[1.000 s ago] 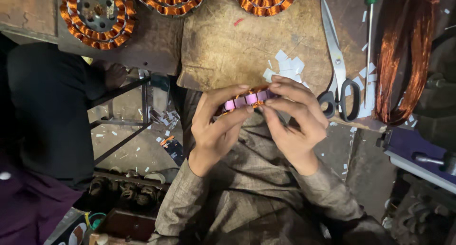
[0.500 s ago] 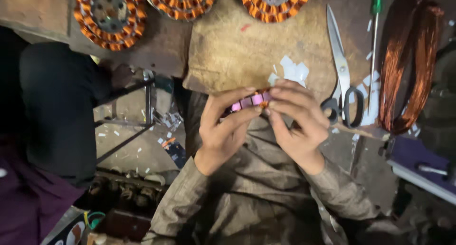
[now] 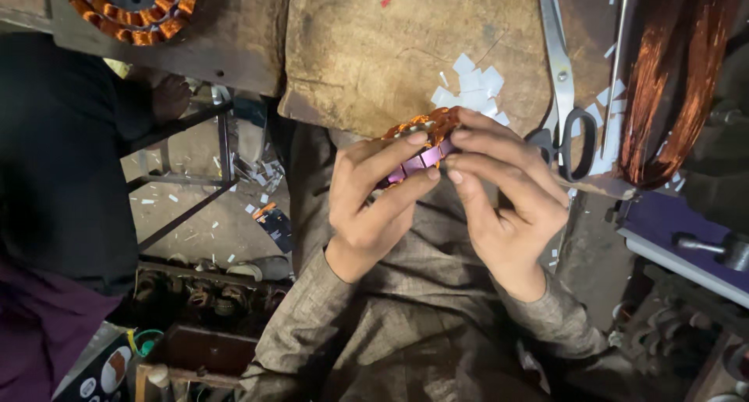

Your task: The person sits on the floor and repeatedly places small white paper strips into the slots of a circular copper-wound stator. They handle the stator with both hands, rotate it to access different slots, and continue inserting the strips throughout the clip.

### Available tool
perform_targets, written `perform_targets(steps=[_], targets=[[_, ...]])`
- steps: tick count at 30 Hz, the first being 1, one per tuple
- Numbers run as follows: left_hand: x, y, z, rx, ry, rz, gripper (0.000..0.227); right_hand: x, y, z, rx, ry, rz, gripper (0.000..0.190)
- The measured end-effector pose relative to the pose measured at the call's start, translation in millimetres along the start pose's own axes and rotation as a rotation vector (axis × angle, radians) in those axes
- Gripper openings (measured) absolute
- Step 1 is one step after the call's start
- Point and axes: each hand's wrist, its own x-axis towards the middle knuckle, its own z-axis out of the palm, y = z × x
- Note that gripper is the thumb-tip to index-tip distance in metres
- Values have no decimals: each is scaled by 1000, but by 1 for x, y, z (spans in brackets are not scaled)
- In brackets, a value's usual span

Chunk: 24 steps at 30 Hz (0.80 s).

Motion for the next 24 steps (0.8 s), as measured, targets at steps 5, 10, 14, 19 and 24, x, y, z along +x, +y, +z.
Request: perform_targets(steps=[5,10,14,19,24], targets=[[2,-1,-1,-18,-12,-17,29,8,18,0,32,-29,-165,11],[5,0,-1,-6,-18,-1,28,10,21,-2,-55,-51,-268,10],[2,3,-1,6,-18,4,28,12,21,-5,-154,-82,-376,11],[5,1,1,-5,-13,-1,29,10,21,-5,110,9,-156,11],[2,1,1,3,-1,-7,28,-6,15,3,84,35,-40,10]])
